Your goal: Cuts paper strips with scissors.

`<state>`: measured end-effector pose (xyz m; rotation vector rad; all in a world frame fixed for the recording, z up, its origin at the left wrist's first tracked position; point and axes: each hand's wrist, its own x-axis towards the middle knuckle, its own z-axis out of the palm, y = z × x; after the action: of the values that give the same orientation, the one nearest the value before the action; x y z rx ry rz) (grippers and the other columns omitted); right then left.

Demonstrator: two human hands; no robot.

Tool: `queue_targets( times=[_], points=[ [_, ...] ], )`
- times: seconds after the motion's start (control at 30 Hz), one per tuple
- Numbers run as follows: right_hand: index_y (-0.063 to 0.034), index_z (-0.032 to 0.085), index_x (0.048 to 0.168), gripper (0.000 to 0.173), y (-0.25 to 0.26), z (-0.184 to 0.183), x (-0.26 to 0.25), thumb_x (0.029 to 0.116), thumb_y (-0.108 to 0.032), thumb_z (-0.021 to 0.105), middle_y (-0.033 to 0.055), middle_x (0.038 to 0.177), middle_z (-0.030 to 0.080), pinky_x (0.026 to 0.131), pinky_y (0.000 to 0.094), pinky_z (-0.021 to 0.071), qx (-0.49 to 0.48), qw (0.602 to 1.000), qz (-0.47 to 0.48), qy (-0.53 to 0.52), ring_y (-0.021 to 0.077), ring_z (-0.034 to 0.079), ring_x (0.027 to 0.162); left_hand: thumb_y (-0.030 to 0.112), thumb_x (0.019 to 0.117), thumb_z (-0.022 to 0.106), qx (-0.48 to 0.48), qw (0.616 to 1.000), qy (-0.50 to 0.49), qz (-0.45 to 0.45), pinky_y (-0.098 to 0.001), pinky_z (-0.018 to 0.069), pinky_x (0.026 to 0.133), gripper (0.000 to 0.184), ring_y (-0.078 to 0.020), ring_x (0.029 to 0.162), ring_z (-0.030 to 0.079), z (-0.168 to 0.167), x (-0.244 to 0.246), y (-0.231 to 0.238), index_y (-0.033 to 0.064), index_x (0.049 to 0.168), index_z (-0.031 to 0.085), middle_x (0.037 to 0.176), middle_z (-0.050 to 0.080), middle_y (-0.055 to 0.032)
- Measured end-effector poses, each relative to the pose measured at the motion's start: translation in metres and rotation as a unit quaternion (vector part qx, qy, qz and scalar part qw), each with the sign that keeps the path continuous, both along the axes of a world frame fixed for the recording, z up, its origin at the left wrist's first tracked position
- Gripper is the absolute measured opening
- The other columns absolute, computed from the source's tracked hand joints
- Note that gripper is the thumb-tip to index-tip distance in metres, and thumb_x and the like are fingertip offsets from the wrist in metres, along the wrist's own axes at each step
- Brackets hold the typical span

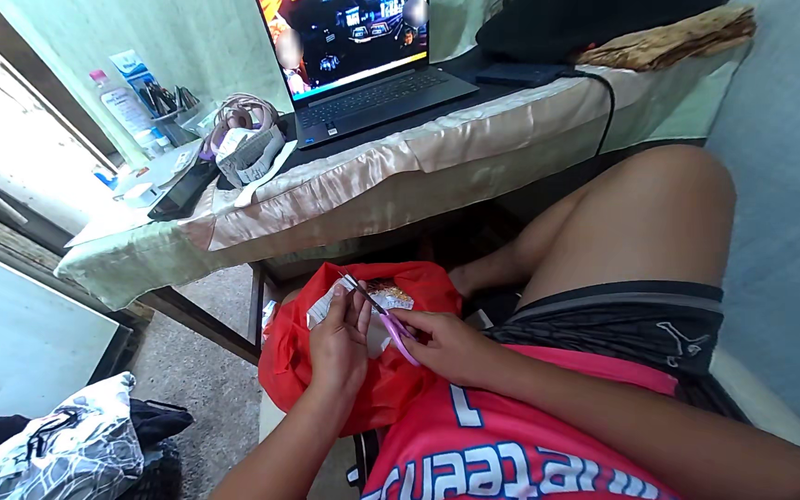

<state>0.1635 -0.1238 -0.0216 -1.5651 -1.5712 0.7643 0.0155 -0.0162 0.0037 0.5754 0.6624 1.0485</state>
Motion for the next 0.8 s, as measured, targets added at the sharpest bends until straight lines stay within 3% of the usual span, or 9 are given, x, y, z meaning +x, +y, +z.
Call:
queue_targets(
  times=[0.17,0.43,0.6,0.8],
  points=[
    [-0.0180,0.060,0.144,0.039,0.0033,-0.0054,0.0020,0.1061,-0.026,0.051,0.0025,0.090,0.067,0.073,0.0272,0.0531,0.002,1.000,-0.017,-0.022,0.0087,0.061,0.074,0.019,0.1083,0.052,0.005,1.000,0.003,0.000,-0.0361,0.0604,0.091,0.031,-0.0246,0.101,0.074,0.0000,-0.0004,0.0003,-0.0044,0.128,0.055,0.113,0.072,-0.0184],
    [-0.0199,0.059,0.144,0.041,0.0013,-0.0012,-0.0007,0.1049,-0.032,0.054,0.0006,0.097,0.069,0.073,0.0253,0.0539,0.006,1.000,-0.005,-0.011,0.0060,0.062,0.078,0.018,0.1075,0.054,-0.002,1.000,0.003,0.000,-0.0354,0.0611,0.089,0.029,-0.0234,0.099,0.074,0.0005,-0.0003,0.0002,-0.0038,0.126,0.057,0.111,0.073,-0.0171],
    [-0.0187,0.061,0.143,0.039,0.0034,-0.0067,0.0007,0.1059,-0.026,0.051,0.0023,0.089,0.066,0.073,0.0266,0.0525,0.009,0.999,-0.030,-0.029,0.0082,0.060,0.074,0.019,0.1078,0.053,-0.003,1.000,0.001,0.002,-0.0356,0.0604,0.092,0.031,-0.0240,0.101,0.074,0.0003,-0.0004,0.0002,-0.0034,0.129,0.055,0.113,0.072,-0.0176],
    [-0.0191,0.059,0.144,0.042,0.0017,-0.0037,-0.0013,0.1045,-0.032,0.054,0.0014,0.100,0.070,0.077,0.0262,0.0553,0.011,1.000,-0.018,-0.023,0.0064,0.064,0.082,0.020,0.1074,0.054,0.000,1.000,0.007,0.001,-0.0348,0.0612,0.089,0.030,-0.0226,0.099,0.074,-0.0001,-0.0002,0.0002,-0.0034,0.127,0.056,0.111,0.073,-0.0166]
  ],
)
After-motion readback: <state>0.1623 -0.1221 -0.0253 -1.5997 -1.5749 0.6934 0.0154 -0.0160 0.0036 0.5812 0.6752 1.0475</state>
